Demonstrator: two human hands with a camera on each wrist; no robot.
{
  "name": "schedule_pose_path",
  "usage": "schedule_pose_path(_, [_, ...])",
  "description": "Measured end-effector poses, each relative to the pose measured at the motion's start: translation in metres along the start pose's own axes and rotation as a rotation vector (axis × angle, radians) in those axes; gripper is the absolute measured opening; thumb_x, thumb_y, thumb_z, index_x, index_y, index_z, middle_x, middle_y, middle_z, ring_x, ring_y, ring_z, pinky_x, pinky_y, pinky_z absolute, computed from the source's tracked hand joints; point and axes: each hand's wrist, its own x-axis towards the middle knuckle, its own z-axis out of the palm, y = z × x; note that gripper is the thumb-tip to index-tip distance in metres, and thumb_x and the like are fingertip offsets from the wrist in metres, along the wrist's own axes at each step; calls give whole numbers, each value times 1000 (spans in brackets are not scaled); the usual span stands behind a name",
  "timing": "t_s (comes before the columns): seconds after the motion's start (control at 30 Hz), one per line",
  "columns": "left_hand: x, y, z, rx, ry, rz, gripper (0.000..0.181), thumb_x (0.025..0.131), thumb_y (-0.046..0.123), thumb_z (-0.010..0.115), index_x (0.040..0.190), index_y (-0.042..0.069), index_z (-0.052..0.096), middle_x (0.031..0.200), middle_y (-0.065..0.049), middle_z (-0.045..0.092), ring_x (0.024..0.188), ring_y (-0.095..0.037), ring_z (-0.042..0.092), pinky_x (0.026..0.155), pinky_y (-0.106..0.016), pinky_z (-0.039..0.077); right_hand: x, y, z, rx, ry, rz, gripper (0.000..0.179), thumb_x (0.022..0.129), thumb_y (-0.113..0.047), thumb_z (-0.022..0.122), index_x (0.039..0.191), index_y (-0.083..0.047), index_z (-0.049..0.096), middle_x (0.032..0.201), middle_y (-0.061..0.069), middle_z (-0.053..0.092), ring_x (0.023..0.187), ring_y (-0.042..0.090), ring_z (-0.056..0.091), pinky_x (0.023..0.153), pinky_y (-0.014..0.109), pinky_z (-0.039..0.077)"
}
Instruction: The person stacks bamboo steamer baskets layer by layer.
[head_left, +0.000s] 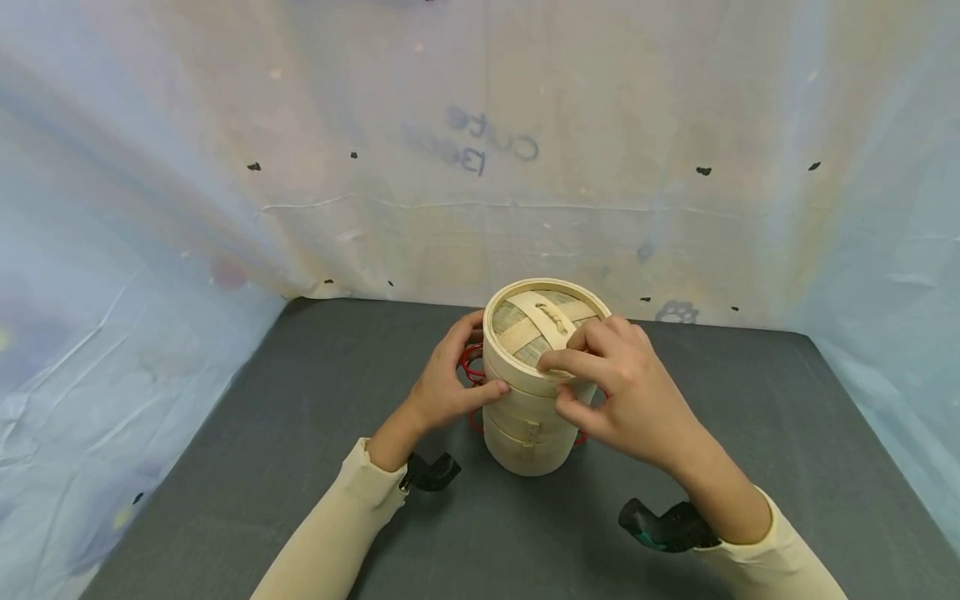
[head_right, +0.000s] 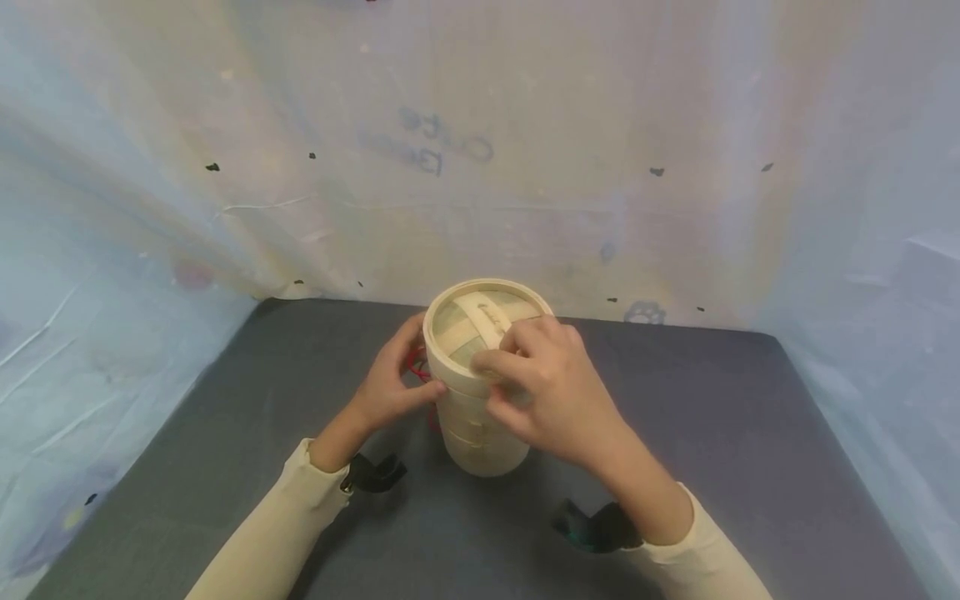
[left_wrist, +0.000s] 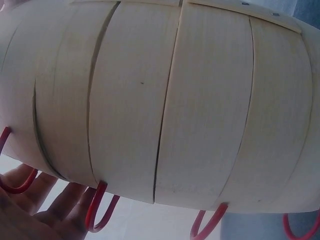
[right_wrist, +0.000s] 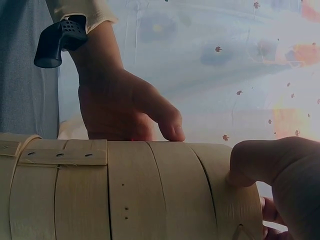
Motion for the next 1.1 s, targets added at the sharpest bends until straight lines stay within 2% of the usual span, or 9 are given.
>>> schedule_pose_path(0.23, [-1, 4, 1, 6, -2, 11, 92, 78, 69, 62, 147, 13, 37, 137, -13, 46, 119, -26, 52, 98, -49, 47, -1, -3, -2, -3, -4, 0, 24, 71, -7, 64, 90, -21, 72, 80, -5, 51, 75, 16, 40, 72, 38, 33])
schedule_pose_path(0.37, [0, 5, 0, 9, -8, 13, 91, 78, 68, 62, 147, 13, 37, 136, -12, 46, 119, -26, 52, 98, -47, 48, 0, 0, -6, 16, -8, 8, 22, 75, -14, 65, 95, -19, 71, 84, -2, 53, 78, 17, 43, 75, 39, 35])
schedule_pose_path(0.53, [3, 4, -2, 28, -14, 26, 87, 80, 67, 62, 145, 15, 41, 136, -10, 46, 122, -25, 52, 97, -42, 49, -3, 15, -15, 45, 24, 79, 32, 83, -32, 64, 109, -14, 69, 99, 5, 60, 90, 21, 49, 79, 38, 37])
schedule_pose_path(0.67, [4, 4, -8, 85, -19, 33, 84, 81, 68, 59, 143, 15, 44, 136, -9, 47, 124, -24, 51, 97, -42, 50, -7, 34, -24, -29, 86, 141, 41, 82, -34, 64, 116, -12, 67, 110, 11, 60, 103, 29, 52, 81, 44, 40])
schedule_pose_path(0.8, [8, 7, -22, 171, 5, 30, 86, 81, 72, 55, 145, 16, 41, 140, -9, 46, 126, -26, 50, 98, -46, 48, -11, 53, -37, -160, 140, 191, 49, 78, -35, 63, 120, -11, 65, 117, 15, 59, 107, 36, 53, 82, 51, 40])
schedule_pose_path(0.93, [13, 12, -44, 287, 51, 31, 86, 82, 73, 52, 147, 18, 40, 145, -8, 44, 129, -28, 46, 103, -49, 43, -16, 69, -53, -308, 145, 258, 58, 79, -46, 56, 125, -10, 62, 123, 19, 57, 116, 43, 50, 90, 57, 39])
schedule_pose_path(1.0, [16, 13, -56, 381, 74, 37, 83, 84, 70, 54, 147, 19, 40, 145, -8, 44, 131, -28, 44, 104, -52, 40, -19, 75, -59, -374, 131, 294, 65, 81, -54, 50, 128, -10, 61, 128, 22, 56, 122, 45, 47, 95, 60, 38])
schedule_pose_path(1.1, [19, 13, -74, 573, 109, 54, 78, 85, 59, 60, 147, 16, 40, 146, -9, 43, 132, -30, 43, 105, -54, 37, -27, 83, -65, -454, 95, 342, 77, 84, -66, 39, 134, -10, 56, 136, 25, 51, 130, 48, 41, 104, 63, 33])
